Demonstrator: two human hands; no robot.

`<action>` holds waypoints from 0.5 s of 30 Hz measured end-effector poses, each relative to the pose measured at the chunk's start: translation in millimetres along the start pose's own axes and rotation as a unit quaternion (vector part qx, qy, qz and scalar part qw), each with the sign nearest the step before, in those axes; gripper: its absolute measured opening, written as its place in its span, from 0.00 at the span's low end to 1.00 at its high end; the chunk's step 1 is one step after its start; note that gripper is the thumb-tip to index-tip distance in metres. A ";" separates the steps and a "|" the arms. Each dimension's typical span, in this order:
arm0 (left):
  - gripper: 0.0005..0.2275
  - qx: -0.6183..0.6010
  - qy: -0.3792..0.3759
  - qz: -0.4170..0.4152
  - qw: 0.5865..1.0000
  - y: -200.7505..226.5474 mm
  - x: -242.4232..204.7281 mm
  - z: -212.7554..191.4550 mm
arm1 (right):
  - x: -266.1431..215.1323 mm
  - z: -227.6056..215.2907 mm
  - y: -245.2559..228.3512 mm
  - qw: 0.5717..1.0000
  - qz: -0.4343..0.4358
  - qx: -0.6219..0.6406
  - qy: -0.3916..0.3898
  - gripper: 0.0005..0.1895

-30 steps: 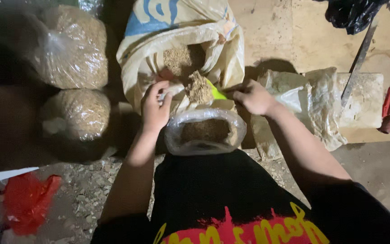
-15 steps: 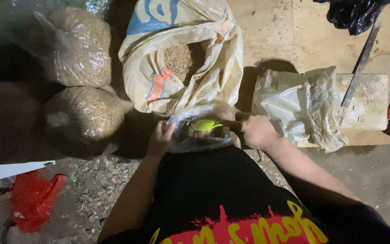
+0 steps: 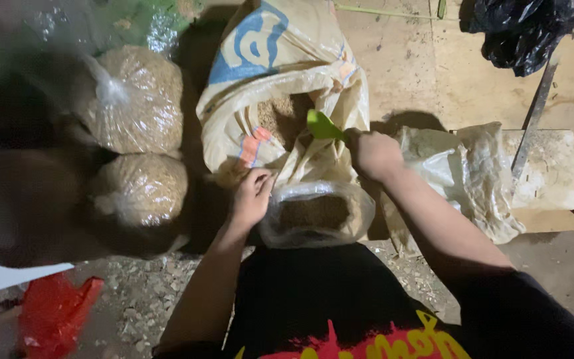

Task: The person scoops grain from a large sack into a small plastic bag using a green scoop. They repeatedly fill the bag and adjust its position on the table.

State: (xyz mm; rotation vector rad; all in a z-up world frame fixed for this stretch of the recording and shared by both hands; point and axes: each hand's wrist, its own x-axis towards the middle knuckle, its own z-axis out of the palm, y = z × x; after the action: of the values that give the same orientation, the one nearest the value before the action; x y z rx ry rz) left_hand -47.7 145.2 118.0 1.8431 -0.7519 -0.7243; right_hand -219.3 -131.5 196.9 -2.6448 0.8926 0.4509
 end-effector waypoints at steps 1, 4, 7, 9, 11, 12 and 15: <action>0.07 0.024 0.007 0.024 0.999 -0.7 15.2 4.0 | 18.4 4.7 -6.6 1.000 0.005 0.002 -0.011 0.14; 0.10 0.085 0.020 0.111 0.990 8.7 69.4 20.1 | 65.4 19.5 -32.7 0.995 0.045 -0.022 -0.090 0.17; 0.15 0.181 0.002 0.063 0.981 24.7 116.1 31.7 | 92.7 36.1 -66.6 0.996 0.044 0.028 -0.078 0.18; 0.19 0.305 -0.044 -0.008 0.951 31.4 134.5 30.3 | 99.4 43.8 -85.0 0.986 0.089 0.051 -0.130 0.20; 0.29 0.465 -0.110 -0.069 0.876 35.2 149.2 23.9 | 94.7 45.1 -88.9 0.990 0.091 0.032 -0.101 0.19; 0.32 0.479 -0.110 -0.078 0.868 36.0 157.2 18.1 | 92.7 42.9 -87.0 0.992 0.091 0.022 -0.086 0.20; 0.41 0.515 -0.141 -0.122 0.837 31.8 168.7 5.9 | 88.3 32.1 -68.8 0.965 0.211 0.047 -0.145 0.28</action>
State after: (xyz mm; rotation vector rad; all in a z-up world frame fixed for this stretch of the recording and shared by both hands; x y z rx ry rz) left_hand 48.6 3.0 120.3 2.8876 -1.2703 -0.8390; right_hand -115.7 -113.6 146.7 -2.2166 1.3404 0.8471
